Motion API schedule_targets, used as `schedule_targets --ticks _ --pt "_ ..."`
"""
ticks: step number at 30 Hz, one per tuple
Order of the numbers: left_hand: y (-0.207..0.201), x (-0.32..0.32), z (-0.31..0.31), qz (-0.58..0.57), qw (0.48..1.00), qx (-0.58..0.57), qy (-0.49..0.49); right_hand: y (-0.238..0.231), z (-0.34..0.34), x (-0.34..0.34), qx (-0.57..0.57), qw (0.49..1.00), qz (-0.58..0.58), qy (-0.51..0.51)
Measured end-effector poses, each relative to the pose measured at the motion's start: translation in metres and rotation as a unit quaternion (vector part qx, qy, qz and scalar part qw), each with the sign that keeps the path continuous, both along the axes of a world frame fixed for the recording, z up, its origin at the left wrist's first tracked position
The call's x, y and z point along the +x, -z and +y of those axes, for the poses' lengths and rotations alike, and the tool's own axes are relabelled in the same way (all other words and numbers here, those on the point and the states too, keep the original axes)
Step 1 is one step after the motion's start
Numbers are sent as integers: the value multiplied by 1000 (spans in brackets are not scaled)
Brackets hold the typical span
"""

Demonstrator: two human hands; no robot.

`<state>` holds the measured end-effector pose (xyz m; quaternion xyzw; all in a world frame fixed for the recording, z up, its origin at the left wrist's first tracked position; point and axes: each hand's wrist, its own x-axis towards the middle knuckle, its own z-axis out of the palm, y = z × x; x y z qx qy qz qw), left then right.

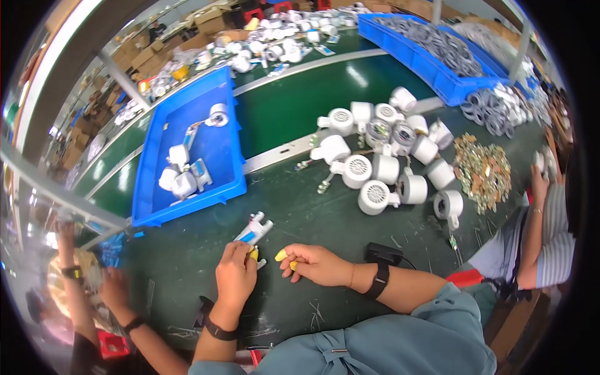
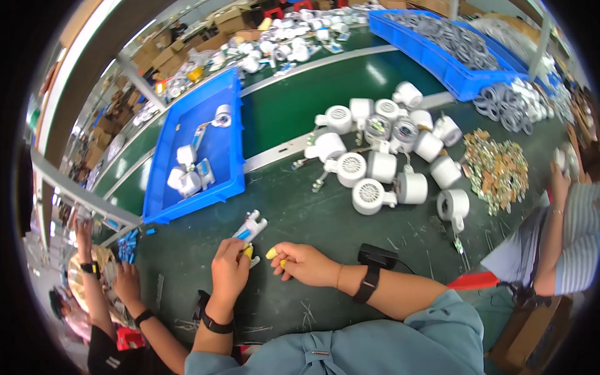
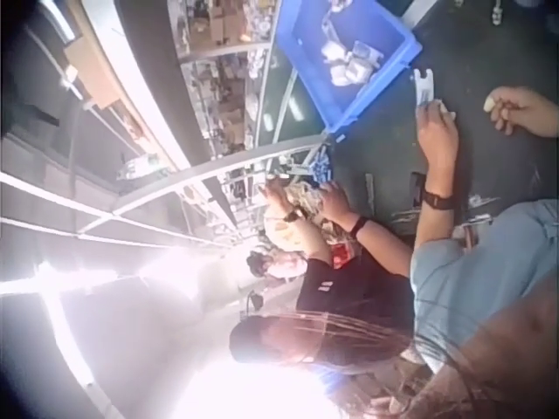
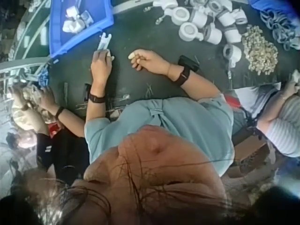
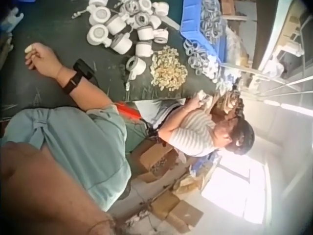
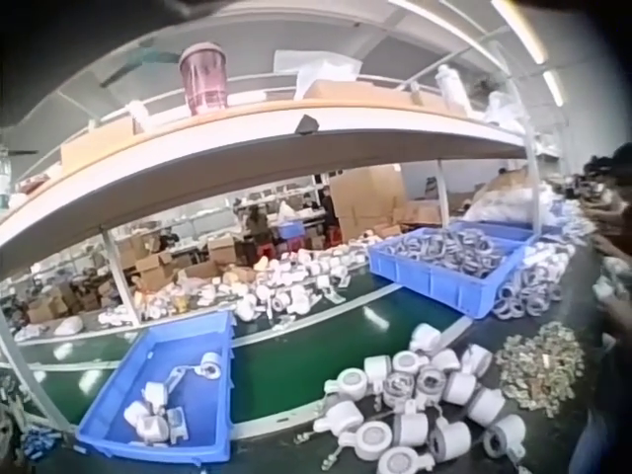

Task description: Assembling electronic sensor components by connecting internal wires and fitting them into plastic housings at a factory workbench.

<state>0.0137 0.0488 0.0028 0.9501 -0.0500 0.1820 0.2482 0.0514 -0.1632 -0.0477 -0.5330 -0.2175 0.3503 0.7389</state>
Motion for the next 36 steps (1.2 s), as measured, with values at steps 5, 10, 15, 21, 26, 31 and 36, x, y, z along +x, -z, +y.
schedule_targets --ticks 5,10,15,21,26,31,36 --pt "2 7 -21 41 989 -128 58 -1 2 5 -6 1000 -20 13" --pt "18 3 -18 91 939 -325 70 -18 -7 4 -46 998 -34 18" --pt "14 -2 -15 135 929 -335 86 -31 -39 4 -174 889 -371 205" --pt "7 -7 -15 100 947 -279 124 -67 -117 9 -508 587 -510 370" --pt "10 -6 -16 93 949 -266 138 -64 -92 -6 -491 632 -499 332" --pt "7 -3 -14 105 953 -238 158 -75 -70 -16 -379 755 -446 296" --pt "8 -4 -12 97 954 -240 151 -65 -91 -14 -347 865 -236 277"
